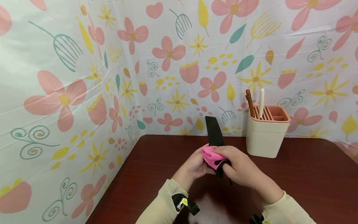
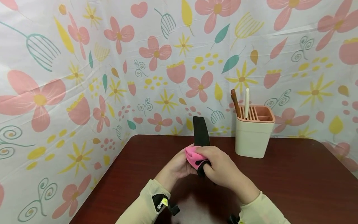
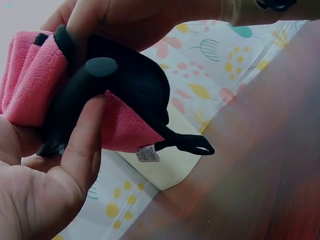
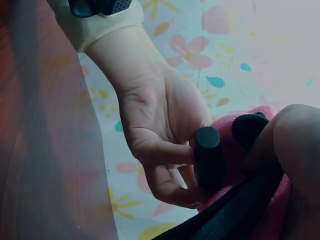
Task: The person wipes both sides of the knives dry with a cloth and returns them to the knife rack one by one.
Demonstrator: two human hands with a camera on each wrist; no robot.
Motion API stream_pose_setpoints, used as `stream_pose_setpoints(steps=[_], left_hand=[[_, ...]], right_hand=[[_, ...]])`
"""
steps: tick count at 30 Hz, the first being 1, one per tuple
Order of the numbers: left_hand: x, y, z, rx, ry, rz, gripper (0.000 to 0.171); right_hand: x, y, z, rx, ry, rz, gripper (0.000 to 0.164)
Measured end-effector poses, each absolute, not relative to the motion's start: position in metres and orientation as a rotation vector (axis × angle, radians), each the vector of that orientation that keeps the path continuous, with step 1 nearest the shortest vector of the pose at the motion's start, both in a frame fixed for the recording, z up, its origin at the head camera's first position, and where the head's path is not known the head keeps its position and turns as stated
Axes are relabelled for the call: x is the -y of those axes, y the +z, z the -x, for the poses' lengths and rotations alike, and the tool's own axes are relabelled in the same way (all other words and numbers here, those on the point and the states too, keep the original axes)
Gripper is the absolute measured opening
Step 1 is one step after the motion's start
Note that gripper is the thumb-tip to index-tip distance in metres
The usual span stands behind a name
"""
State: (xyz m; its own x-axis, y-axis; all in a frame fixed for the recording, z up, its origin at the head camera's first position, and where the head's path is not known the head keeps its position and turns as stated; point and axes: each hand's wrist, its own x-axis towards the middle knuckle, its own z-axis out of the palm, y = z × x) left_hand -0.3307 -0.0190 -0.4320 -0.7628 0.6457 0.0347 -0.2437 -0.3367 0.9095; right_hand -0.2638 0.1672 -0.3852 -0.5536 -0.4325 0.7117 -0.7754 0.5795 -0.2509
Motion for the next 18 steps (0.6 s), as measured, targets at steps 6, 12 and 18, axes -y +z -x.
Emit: stream_pose_setpoints(steps=[6,12,18], left_hand=[[0.018,-0.428,0.329,-1.329,2.115,-0.514,0.031],[0.017,-0.424,0.324,-1.347,2.107,-0.514,0.043],[0.018,-0.425,0.323,-1.382,2.131,-0.482,0.040]], right_hand=[[-0.170,-0.383,0.256,2.238,0.729,-0.923,0.054],[-0.172,-0.378,0.247,2.261,0.670,-0.928,0.056],[-0.170,-0.373,0.238,2.285,0.597,-0.986,0.054]])
